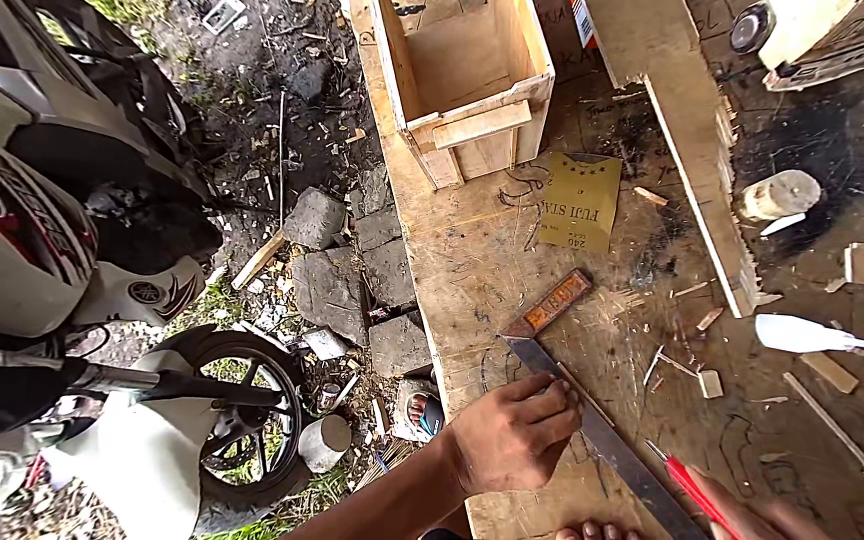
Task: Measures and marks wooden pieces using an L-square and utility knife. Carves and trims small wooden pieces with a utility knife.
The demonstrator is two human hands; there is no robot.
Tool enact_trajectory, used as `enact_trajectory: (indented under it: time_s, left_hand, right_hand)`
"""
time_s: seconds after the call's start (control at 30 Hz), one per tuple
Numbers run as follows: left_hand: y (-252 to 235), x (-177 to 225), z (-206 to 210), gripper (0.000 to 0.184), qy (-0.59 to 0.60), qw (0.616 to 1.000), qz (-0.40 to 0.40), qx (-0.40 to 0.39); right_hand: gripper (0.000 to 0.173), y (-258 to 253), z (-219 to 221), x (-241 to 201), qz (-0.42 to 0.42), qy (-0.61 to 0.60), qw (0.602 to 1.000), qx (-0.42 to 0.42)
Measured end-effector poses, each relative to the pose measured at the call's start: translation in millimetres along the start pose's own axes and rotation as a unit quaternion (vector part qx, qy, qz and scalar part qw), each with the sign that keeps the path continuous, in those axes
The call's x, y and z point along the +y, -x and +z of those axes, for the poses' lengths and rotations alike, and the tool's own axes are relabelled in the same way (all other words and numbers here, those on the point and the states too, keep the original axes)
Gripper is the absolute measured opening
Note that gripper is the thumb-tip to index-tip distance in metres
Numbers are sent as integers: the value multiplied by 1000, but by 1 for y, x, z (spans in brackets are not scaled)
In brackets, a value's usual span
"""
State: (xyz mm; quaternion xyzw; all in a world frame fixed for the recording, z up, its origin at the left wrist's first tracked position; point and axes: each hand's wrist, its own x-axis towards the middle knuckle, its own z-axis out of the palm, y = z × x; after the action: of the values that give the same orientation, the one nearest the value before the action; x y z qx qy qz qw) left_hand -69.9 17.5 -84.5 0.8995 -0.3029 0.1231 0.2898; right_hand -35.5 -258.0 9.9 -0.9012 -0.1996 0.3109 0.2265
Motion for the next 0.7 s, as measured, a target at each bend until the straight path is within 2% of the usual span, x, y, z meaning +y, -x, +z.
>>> enact_trajectory:
  time_s: [0.17,0.7]
  left_hand:
    - [1,3,2,23,-1,1000,-18,6]
    - [0,1,4,22,25,999,-25,29]
  right_hand:
    - [33,-44,-5,-44,-97,-14,992,76]
    - [34,-62,4,-52,-105,10,991,77]
